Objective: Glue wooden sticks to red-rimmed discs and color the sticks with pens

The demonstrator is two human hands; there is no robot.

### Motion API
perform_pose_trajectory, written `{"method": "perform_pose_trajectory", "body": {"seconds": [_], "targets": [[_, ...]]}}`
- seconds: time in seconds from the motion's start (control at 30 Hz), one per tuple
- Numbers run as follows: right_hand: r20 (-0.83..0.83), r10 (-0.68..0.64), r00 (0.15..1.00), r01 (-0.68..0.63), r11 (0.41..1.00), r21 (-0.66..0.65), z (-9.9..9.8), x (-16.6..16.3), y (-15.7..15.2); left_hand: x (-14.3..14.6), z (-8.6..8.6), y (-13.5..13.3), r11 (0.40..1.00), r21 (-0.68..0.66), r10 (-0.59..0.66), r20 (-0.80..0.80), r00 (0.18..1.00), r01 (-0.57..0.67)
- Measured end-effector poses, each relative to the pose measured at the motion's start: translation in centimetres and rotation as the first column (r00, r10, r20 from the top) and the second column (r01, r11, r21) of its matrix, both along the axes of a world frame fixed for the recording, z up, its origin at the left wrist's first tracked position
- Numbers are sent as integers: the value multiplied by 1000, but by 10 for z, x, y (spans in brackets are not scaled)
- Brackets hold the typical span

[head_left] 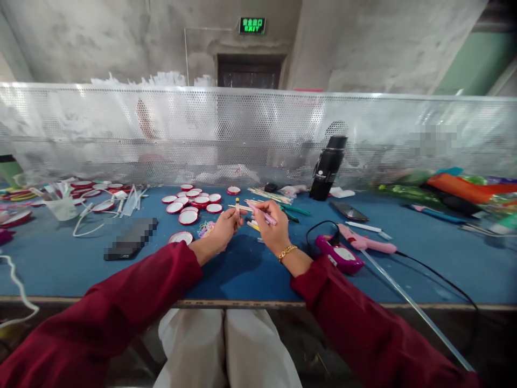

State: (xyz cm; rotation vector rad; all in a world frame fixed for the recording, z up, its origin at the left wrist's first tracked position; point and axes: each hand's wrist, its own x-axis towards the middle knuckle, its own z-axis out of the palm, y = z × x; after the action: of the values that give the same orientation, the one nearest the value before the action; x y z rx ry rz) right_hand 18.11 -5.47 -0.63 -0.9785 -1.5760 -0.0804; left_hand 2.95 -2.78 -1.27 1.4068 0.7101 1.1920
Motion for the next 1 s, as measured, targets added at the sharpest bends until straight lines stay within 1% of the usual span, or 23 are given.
{"method": "perform_pose_trajectory", "body": {"seconds": [0.1,0.23,0.47,0.63,0.8,0.9,1.0], "targets": [[19,-37,999,37,999,13,1,-2,-2,1,-3,2,999,34,-35,-7,999,35],[92,-50,994,47,998,36,1,-3,-3,1,-4,2,996,62,-59,-19,998,60],[173,-30,984,20,998,58,0,-4,-2,3,-2,-2,996,79,-47,-41,998,50],[193,-34,981,26,999,47,0,-4,-1,3,-4,1,995,82,-47,-46,998,51],[138,-78,987,70,996,63,1,-2,-2,4,-5,2,993,98,-57,-17,998,59],[147,-59,987,49,996,72,2,-3,-4,4,-5,2,992,106,-67,-4,998,67],[172,-38,984,29,998,55,3,-6,-6,5,-4,1,993,92,-72,-4,997,72]]}}
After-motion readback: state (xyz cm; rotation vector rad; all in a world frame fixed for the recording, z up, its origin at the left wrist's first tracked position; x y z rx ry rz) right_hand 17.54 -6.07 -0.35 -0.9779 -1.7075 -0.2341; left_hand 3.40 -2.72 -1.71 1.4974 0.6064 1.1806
